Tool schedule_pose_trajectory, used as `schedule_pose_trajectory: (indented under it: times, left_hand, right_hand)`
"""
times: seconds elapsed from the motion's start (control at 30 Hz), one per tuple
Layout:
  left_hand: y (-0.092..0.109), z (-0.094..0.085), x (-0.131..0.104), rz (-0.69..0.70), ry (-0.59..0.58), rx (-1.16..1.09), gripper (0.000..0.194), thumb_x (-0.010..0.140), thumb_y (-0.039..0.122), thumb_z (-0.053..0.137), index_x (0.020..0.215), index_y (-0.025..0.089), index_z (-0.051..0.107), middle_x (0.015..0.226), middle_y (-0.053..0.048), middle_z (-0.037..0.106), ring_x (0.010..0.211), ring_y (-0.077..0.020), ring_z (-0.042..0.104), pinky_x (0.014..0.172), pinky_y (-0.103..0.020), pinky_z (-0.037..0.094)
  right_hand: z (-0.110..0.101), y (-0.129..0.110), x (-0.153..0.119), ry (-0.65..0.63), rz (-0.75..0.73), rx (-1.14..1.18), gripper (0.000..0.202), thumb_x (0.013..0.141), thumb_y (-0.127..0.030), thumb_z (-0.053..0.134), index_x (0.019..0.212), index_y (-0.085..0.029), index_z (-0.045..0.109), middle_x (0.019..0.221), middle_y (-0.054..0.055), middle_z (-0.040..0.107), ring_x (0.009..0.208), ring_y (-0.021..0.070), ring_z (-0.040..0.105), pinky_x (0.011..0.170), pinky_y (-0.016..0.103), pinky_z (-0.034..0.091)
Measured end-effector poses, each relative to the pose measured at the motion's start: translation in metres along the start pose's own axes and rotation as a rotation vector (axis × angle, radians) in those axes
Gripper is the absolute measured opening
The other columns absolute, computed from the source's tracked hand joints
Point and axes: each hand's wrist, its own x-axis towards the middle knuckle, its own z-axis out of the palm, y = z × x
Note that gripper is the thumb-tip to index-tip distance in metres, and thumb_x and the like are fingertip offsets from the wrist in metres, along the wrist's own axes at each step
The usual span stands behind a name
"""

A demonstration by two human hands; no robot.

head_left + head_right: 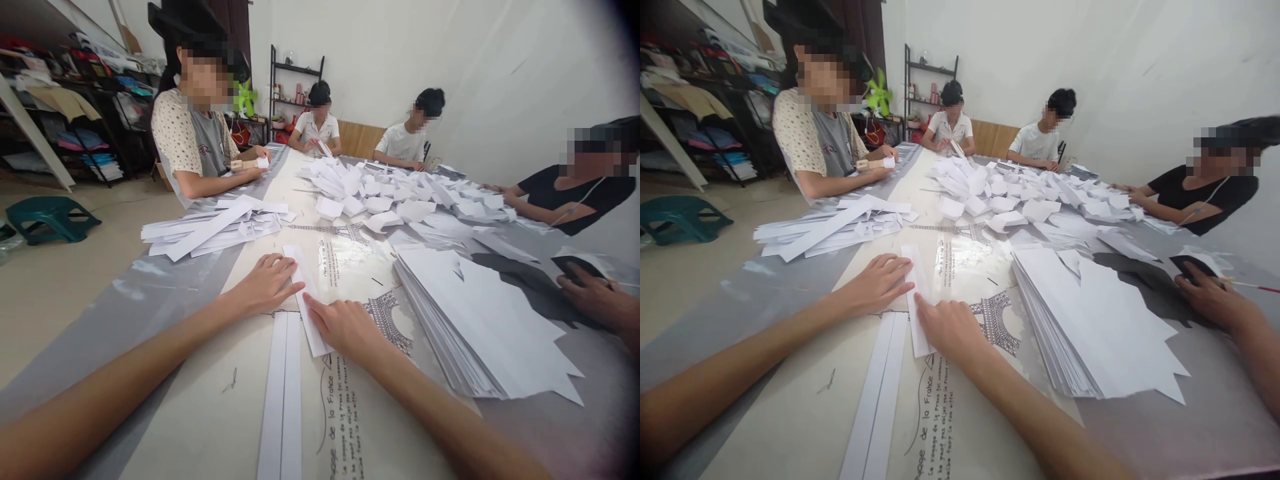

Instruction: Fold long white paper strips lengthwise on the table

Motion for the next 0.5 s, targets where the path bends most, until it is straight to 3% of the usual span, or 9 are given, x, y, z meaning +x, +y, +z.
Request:
schedule_pose_trajectory:
  times: [0.27, 0.5]
  left_hand:
    - [-0.021, 0.016, 0.011, -0.041, 0.015, 0.067, 0.064, 0.105, 0.059, 0.020, 0.144, 0.016, 0.047, 0.149, -0.011, 0.050, 0.143, -0.0320, 0.033, 0.116, -0.045, 0.024]
    - [-0.036, 0.016, 0.022, -0.032, -0.015, 0.067, 0.064, 0.104, 0.061, 0.022, 0.143, 0.017, 0.049, 0.152, -0.012, 0.048, 0.144, -0.0323, 0.035, 0.116, -0.048, 0.022]
  right_hand:
    - [0.003, 0.003, 0.000, 0.018, -0.007, 0.032, 0.043, 0.107, -0.031, 0.031, 0.143, -0.024, 0.054, 0.062, 0.002, 0.064, 0.048, 0.0144, 0.051, 0.049, 0.029, 0.018]
    - [0.002, 0.004, 0.001, 0.018, -0.013, 0.082, 0.042, 0.106, -0.031, 0.032, 0.142, -0.024, 0.054, 0.063, 0.002, 0.062, 0.049, 0.0145, 0.045, 0.049, 0.030, 0.018]
